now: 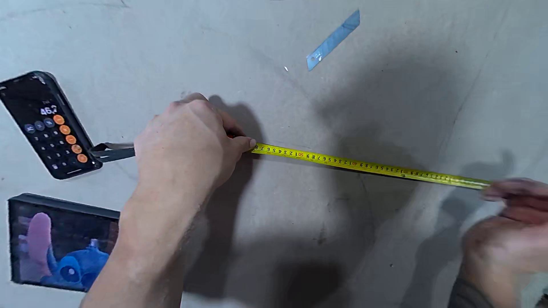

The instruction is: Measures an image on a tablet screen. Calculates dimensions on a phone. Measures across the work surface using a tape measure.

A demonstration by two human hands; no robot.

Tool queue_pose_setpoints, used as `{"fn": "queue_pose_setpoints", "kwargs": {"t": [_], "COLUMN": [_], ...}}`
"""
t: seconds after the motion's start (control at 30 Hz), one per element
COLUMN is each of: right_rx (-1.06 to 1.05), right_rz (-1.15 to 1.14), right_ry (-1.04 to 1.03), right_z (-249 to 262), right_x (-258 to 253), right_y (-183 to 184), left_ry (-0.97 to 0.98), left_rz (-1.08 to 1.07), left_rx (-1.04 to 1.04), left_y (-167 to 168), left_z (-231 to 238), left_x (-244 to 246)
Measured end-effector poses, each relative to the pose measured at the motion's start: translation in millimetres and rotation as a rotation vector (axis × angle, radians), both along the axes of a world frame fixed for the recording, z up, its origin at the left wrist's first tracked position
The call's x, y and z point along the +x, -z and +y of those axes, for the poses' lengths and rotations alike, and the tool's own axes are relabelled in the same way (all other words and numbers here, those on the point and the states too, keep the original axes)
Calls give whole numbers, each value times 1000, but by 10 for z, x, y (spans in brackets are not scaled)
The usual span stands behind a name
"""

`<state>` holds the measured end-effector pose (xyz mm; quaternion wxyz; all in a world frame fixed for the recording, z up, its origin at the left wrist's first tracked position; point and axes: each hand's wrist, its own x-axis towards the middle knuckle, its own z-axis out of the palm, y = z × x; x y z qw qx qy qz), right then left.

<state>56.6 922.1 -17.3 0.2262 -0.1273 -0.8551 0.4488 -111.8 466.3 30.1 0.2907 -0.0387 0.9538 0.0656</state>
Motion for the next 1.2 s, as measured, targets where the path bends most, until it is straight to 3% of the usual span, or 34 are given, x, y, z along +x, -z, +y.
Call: {"fn": "queue_pose_setpoints", "kwargs": {"t": [0.1,0.23,0.47,0.67,0.8,0.9,0.97,1.2], "right_rx": [-224,-246,-389,-424,-309,-87,-57,-261], "right_rz": [-68,-98,-191,-115,-94,-113,-128,-161], "right_ry": [-215,-287,-349,-314,-290,-348,-411,-470], "right_z": [-888,-1323,-1397,-1290,-1318,-1406,-1504,-1723], "right_x": [-355,-550,-525,-499,-512,-518,-516,-756], "right_y": [-231,-259,-56,-46,-10,25,16,-24], "left_ry": [8,5,26,29,15,2,-3,-37], "left_rz": [-5,3,61,102,60,56,23,-47], "left_rx": [-2,13,58,66,13,18,6,-46], "left_y": [6,42,102,121,9,-67,-69,-67], "left_z": [2,-22,-84,-102,4,57,56,74], "left_x": [-28,-31,-11,27,8,31,8,-59]}}
